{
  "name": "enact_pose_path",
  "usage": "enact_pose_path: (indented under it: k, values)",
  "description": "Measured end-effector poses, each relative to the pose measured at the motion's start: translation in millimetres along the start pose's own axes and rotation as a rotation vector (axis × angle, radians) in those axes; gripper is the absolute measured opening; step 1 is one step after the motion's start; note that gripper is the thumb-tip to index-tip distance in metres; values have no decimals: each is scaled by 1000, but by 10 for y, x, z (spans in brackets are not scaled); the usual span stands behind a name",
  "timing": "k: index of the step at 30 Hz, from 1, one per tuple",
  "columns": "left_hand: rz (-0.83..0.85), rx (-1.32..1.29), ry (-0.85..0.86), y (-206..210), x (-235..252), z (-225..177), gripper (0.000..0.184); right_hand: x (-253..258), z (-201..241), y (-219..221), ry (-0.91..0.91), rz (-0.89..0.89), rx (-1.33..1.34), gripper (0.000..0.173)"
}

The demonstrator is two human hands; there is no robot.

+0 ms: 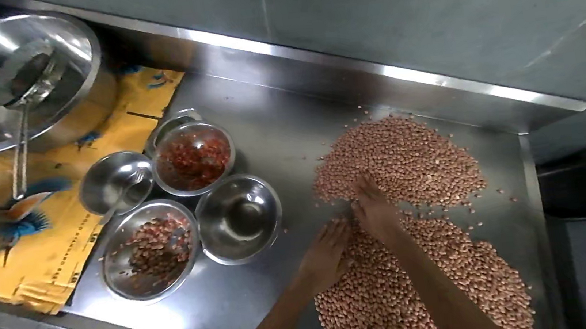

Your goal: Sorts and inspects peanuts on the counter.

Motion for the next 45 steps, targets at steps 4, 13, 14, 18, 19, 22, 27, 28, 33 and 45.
enact_pose_path:
  k: [4, 13, 14, 18, 19, 22, 27, 28, 33, 45]
  values:
    - [-147, 30, -69, -325, 60, 125, 67, -92, -12, 345, -2, -4, -113, 65]
    - [-165, 251, 25, -323, 530, 350, 74, -586, -128, 396, 91, 212, -169, 71]
    - [-97, 220, 24, -226, 518, 319, 74, -632, -127, 378, 106, 265, -166, 70]
    - [55, 113, 21, -73, 320, 115, 68, -604, -65, 134, 162, 303, -53, 59]
    - [63, 101, 25, -60, 273, 75, 67, -532, -58, 59, 172, 266, -23, 58]
    - [69, 98, 43, 25, 191, 35, 68, -242, -198, 9, 202, 106, 3, 64]
    - [20, 44, 20, -92, 155, 27, 63, -169, -360, 165, 198, 64, -112, 74]
    - [-40, 16, 3, -155, 188, 29, 60, -226, -352, 152, 212, 104, -116, 75]
    - [-205, 54, 106, -373, 784, -10, 58, -564, -379, 174, 192, 240, -92, 68]
    - [137, 80, 122, 40, 1063, -374, 72, -284, -990, -436, 237, 15, 197, 53]
Point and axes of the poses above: each hand's wrist, its own x-axis towards the middle knuckle, its own y-axis out of the palm, z = x × y, the point moved 7 cm from there along x, towards the middle knuckle, and after that the axes turned 14 degrees about y, right-handed, at the moved point
